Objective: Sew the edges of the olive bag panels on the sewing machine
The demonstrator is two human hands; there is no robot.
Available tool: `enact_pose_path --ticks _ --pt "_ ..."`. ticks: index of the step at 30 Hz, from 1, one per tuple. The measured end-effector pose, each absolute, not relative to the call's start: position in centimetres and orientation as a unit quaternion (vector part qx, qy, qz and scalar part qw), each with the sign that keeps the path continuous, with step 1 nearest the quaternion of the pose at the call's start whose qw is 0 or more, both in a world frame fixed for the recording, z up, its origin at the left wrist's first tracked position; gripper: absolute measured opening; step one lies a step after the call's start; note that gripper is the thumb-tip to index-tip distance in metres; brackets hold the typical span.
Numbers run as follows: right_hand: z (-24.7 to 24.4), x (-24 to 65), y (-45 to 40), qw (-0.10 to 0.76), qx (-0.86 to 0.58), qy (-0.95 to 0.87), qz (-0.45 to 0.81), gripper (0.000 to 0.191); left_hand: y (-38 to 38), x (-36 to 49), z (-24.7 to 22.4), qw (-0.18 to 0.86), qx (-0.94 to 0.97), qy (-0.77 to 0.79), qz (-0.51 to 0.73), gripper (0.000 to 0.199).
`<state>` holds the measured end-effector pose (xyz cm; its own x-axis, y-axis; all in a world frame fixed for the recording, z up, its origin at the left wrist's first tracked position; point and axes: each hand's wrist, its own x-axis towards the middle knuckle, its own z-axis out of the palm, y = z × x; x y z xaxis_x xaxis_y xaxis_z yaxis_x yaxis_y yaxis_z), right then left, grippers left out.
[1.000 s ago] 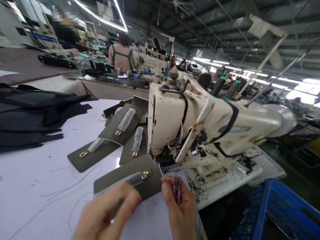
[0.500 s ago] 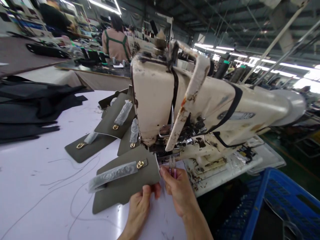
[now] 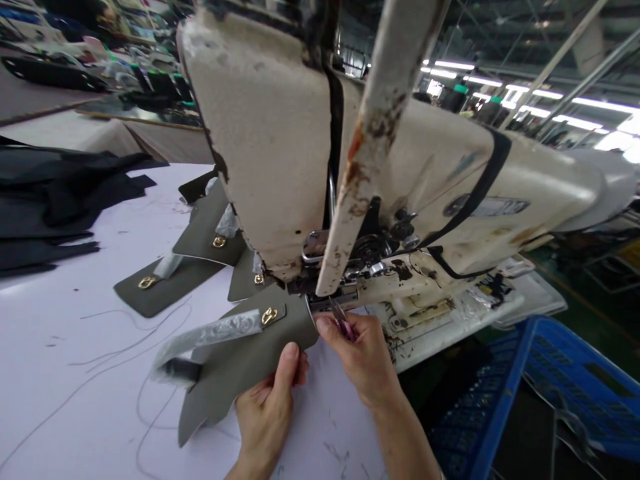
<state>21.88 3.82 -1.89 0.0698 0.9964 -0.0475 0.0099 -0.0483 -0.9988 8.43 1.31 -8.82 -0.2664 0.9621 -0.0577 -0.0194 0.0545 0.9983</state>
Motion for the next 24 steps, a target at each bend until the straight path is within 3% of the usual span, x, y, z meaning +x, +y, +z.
enact_pose_path --ticks 14,20,24 --pt "-1.8 21.7 3.1 0.492 -0.560 -0.395 0.537 0.025 1.1 8.6 -9.0 0.470 0.343 0.566 0.583 0.039" --pt "-1.9 21.2 3.6 0.490 -0.581 -0.414 0.501 0.021 1.4 7.9 -8.9 0.412 0.398 0.593 0.566 0.042" --pt "-2.1 20.5 4.3 0.522 -0.542 -0.330 0.570 0.019 2.4 6.5 -8.3 0.455 0.484 0.541 0.516 0.045"
